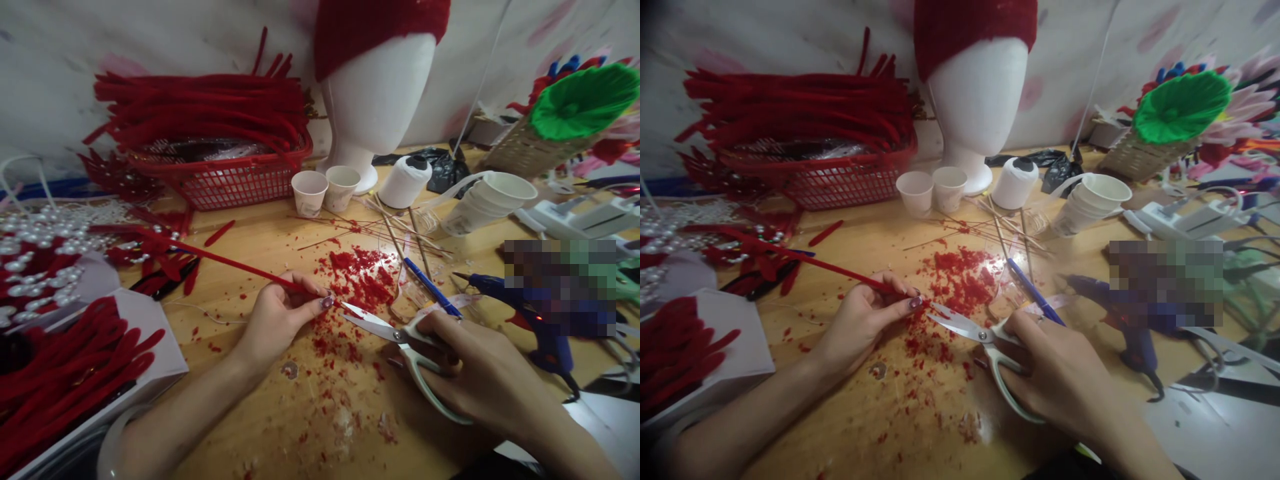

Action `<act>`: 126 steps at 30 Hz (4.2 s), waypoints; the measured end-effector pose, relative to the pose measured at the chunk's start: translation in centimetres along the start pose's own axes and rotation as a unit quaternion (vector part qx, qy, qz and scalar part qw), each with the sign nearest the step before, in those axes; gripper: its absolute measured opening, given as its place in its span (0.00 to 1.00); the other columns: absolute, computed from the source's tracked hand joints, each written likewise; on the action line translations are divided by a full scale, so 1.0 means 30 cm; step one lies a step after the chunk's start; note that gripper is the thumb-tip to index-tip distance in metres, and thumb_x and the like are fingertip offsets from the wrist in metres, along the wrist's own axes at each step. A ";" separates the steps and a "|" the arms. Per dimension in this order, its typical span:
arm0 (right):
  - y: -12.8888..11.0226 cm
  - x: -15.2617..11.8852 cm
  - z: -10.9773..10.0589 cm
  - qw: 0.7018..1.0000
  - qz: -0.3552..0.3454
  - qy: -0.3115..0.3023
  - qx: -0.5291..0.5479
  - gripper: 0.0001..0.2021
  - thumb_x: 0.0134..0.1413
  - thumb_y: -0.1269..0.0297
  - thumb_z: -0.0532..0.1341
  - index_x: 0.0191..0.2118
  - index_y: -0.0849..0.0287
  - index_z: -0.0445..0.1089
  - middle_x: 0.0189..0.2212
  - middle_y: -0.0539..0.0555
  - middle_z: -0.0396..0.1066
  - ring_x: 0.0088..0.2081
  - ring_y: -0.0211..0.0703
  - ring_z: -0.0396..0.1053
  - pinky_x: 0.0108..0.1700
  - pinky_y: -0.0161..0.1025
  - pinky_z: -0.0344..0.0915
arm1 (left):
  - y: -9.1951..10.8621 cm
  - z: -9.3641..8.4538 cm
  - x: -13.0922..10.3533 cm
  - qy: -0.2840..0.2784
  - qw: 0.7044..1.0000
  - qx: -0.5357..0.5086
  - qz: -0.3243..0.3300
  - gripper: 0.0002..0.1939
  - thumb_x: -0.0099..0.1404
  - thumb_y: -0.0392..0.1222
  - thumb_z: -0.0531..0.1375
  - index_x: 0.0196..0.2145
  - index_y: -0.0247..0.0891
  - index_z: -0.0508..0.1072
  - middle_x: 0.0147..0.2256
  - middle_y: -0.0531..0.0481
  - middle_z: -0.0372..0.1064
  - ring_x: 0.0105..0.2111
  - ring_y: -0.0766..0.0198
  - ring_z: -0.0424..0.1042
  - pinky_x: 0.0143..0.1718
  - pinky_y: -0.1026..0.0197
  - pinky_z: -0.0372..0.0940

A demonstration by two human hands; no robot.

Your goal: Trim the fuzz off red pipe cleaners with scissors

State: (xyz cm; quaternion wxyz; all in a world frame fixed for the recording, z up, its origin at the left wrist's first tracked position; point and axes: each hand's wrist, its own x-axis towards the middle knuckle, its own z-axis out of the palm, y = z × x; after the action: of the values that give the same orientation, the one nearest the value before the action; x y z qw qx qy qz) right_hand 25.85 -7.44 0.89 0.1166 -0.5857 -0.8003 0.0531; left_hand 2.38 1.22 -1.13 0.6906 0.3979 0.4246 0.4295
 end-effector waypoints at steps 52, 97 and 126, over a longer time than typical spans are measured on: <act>0.016 -0.007 -0.005 0.994 0.042 0.105 0.000 0.11 0.52 0.60 0.59 0.25 0.55 0.58 0.15 0.44 0.58 0.15 0.31 0.55 0.19 0.31 0.50 | 0.006 0.009 -0.003 0.040 0.999 -0.010 -0.014 0.12 0.46 0.34 0.70 0.28 0.35 0.71 0.29 0.53 0.72 0.31 0.68 0.72 0.36 0.65 0.68; -0.010 0.012 0.000 0.999 -0.009 0.029 0.009 0.09 0.49 0.61 0.61 0.29 0.56 0.59 0.22 0.49 0.64 0.23 0.36 0.60 0.25 0.34 0.54 | 0.009 0.000 -0.002 0.003 0.998 -0.048 -0.045 0.08 0.45 0.35 0.71 0.25 0.36 0.77 0.25 0.53 0.76 0.26 0.68 0.74 0.31 0.67 0.71; -0.008 0.016 -0.004 0.999 -0.026 0.030 0.008 0.10 0.53 0.59 0.59 0.26 0.56 0.60 0.18 0.47 0.62 0.18 0.32 0.58 0.22 0.31 0.54 | 0.020 0.008 -0.001 0.025 0.997 -0.050 -0.051 0.10 0.45 0.35 0.70 0.25 0.34 0.74 0.25 0.53 0.74 0.26 0.68 0.73 0.31 0.64 0.69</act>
State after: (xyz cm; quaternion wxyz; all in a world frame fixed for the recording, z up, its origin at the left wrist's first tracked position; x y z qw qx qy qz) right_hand 25.53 -7.06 1.13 0.1464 -0.5649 -0.8111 0.0387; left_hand 2.44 1.34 -0.49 0.7199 0.3300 0.4398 0.4236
